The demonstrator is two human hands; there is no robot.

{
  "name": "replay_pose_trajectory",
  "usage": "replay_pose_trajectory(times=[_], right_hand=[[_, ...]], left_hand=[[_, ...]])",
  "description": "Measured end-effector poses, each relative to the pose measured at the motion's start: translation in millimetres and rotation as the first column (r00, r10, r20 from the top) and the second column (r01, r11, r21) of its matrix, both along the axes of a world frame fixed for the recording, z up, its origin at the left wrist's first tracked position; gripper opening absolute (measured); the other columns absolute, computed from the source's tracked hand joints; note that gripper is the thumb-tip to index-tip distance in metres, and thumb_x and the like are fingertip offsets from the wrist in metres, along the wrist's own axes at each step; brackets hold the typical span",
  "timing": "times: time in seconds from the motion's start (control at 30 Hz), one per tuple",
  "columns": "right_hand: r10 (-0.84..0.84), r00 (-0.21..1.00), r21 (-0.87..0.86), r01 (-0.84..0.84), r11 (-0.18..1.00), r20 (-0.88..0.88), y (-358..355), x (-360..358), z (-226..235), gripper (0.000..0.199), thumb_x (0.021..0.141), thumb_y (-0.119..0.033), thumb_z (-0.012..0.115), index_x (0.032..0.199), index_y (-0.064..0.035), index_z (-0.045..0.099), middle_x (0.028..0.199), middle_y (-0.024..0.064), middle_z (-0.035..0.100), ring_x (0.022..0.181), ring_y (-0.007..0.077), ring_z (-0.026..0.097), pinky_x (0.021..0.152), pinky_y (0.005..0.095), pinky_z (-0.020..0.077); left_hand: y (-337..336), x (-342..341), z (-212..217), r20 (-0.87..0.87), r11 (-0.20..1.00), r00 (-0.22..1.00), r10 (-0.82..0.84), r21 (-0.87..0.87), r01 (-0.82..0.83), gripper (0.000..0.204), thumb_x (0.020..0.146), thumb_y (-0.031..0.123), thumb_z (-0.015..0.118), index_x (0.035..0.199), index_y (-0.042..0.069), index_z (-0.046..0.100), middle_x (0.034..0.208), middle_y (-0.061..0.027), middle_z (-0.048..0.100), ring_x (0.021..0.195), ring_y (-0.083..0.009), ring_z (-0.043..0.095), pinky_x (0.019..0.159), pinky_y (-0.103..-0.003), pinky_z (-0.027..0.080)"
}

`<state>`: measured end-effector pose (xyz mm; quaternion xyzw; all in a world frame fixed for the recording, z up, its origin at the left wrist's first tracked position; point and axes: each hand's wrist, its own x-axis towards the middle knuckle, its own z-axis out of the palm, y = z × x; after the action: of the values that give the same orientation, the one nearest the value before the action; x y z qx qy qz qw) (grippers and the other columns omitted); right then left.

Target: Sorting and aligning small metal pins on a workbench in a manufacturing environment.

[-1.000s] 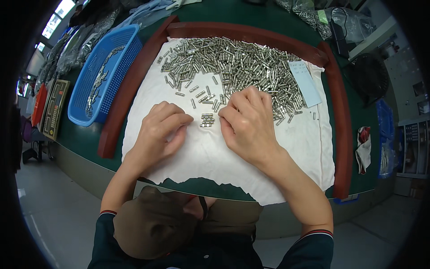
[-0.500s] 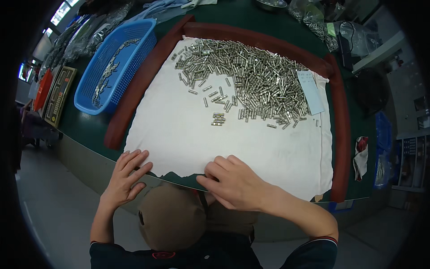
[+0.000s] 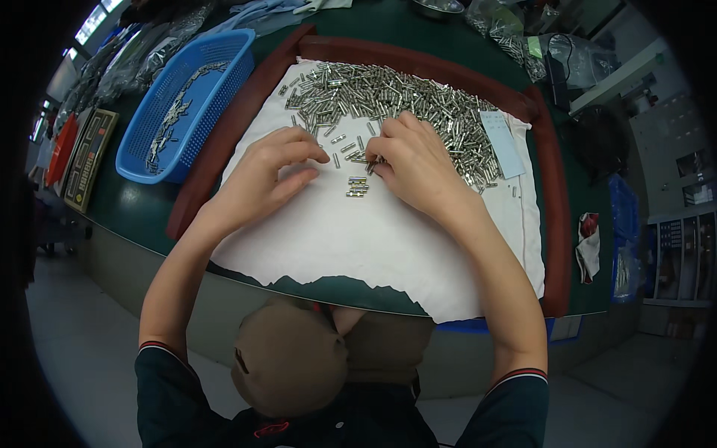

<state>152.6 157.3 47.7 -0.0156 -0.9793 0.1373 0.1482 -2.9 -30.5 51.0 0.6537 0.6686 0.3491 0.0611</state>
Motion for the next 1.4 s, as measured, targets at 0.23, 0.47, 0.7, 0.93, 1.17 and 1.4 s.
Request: replay_pose_trajectory(times=[0.23, 0.47, 0.7, 0.93, 1.17, 1.4], right_hand=[[0.01, 0.999, 0.05, -0.012, 0.999, 0.044, -11, 10, 6, 0.009, 0.077, -0.008, 0.072, 0.082, -0.0055, 0.065, 0.09, 0.0068, 0.056, 0.093, 0.0262, 0.051, 0.084, 0.0373, 0.0414], [-0.053, 0.991, 0.04, 0.048, 0.998, 0.12, -40, 44, 8, 0.011, 0.074, -0.006, 0.073, 0.079, -0.0034, 0.064, 0.085, 0.0079, 0.055, 0.09, 0.0281, 0.051, 0.081, 0.0389, 0.0413], [-0.044, 0.982, -0.056, 0.034, 0.998, -0.184, -48, 26, -18, 0.007, 0.075, -0.006, 0.072, 0.078, -0.0041, 0.065, 0.084, 0.0069, 0.056, 0.088, 0.0254, 0.052, 0.079, 0.0377, 0.0414], [-0.197, 0.917, -0.159, 0.15, 0.976, -0.346, -31, 32, -17, 0.009, 0.071, 0.002, 0.073, 0.077, -0.0024, 0.069, 0.079, 0.0066, 0.062, 0.079, 0.0241, 0.055, 0.068, 0.0352, 0.0439], [-0.164, 0.945, -0.074, 0.149, 0.986, -0.283, -28, 28, -20, 0.007, 0.073, -0.001, 0.071, 0.079, -0.0037, 0.068, 0.08, 0.0066, 0.059, 0.082, 0.0252, 0.054, 0.073, 0.0368, 0.0411], [-0.115, 0.957, 0.127, 0.153, 0.98, -0.265, -28, 13, -21, 0.01, 0.07, -0.004, 0.07, 0.076, -0.0065, 0.062, 0.08, 0.0051, 0.053, 0.085, 0.0242, 0.052, 0.076, 0.0375, 0.0379]], left_hand=[[23, -2, -28, -0.091, 1.0, 0.996, 0.017, 0.0, -0.017, 0.013, 0.08, -0.001, 0.066, 0.092, -0.002, 0.066, 0.092, -0.0131, 0.061, 0.087, -0.0312, 0.061, 0.076, -0.04, 0.05], [-15, 13, -23, 0.01, 0.996, 0.999, 0.046, -0.079, -0.045, 0.009, 0.078, -0.002, 0.067, 0.087, -0.002, 0.066, 0.085, -0.0133, 0.061, 0.079, -0.0316, 0.062, 0.07, -0.039, 0.05], [-13, 47, -22, -0.022, 0.998, 1.0, -0.001, -0.061, -0.001, 0.011, 0.076, 0.0, 0.069, 0.086, 0.001, 0.067, 0.084, -0.0104, 0.061, 0.077, -0.0305, 0.061, 0.067, -0.04, 0.049], [-5, 53, -28, -0.053, 0.999, 0.997, 0.049, -0.016, -0.05, 0.011, 0.076, 0.001, 0.069, 0.086, 0.001, 0.066, 0.083, -0.0105, 0.061, 0.076, -0.0306, 0.06, 0.067, -0.04, 0.049], [6, 48, -35, 0.029, 0.984, 0.986, 0.162, 0.07, -0.163, 0.012, 0.078, -0.001, 0.068, 0.089, 0.0, 0.065, 0.083, -0.0109, 0.061, 0.075, -0.0286, 0.062, 0.066, -0.039, 0.049], [17, 32, -34, -0.019, 0.973, 0.976, 0.215, 0.085, -0.212, 0.02, 0.078, -0.006, 0.062, 0.097, 0.0, 0.064, 0.083, -0.0135, 0.059, 0.076, -0.029, 0.061, 0.068, -0.039, 0.049]])
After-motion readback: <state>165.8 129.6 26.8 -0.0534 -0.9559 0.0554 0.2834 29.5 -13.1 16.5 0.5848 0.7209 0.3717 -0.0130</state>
